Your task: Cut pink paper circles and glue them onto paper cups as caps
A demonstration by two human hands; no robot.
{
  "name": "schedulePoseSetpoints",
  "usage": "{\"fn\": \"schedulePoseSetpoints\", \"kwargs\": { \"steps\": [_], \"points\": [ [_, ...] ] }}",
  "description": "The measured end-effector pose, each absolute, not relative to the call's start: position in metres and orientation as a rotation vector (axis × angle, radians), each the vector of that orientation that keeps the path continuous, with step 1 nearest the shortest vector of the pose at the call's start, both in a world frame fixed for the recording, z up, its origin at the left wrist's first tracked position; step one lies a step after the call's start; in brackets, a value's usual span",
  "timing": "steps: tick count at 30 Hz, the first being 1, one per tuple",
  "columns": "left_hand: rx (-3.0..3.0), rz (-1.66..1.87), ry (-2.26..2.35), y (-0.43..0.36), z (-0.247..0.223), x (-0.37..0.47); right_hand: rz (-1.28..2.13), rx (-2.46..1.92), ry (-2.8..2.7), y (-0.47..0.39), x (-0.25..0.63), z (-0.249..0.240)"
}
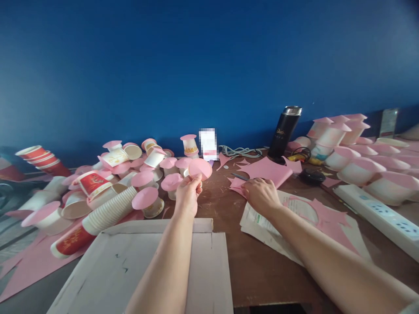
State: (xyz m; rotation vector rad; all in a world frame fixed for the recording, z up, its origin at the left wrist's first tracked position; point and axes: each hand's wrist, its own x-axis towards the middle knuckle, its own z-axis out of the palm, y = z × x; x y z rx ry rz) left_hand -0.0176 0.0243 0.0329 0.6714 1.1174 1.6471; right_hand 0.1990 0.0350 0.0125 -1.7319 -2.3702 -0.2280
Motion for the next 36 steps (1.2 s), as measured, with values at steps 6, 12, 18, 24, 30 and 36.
{"fn": "schedulePoseSetpoints", "kwargs": {
  "steps": [6, 12, 18, 24, 30, 36],
  "points": [
    [0.736, 1.577, 1.229, 0.028, 0.025, -0.013, -0.110, -1.573, -2.180, 0.031, 0.191, 0.020],
    [0.779, 1.590, 1.175, 0.027, 0.022, -0.012, 0.060, -1.433, -1.951, 0.040, 0.189, 0.055],
    [0.783, 1.615, 1.152, 0.027, 0.022, -0.015, 0.081, -1.264, -1.836, 0.057, 0.195, 0.078],
    [0.693, 1.737, 1.094, 0.027, 0.028, -0.015, 0.794, -1.503, -1.222, 0.092, 0.198, 0.082],
    [0.728, 1.882, 1.040, 0.022, 0.036, -0.014, 1.011, -1.607, -1.453, 0.110, 0.160, 0.065],
    [0.702, 1.890, 1.121, 0.023, 0.034, -0.016, 0.827, -1.758, -1.851, 0.132, 0.094, 0.041]
  ]
}}
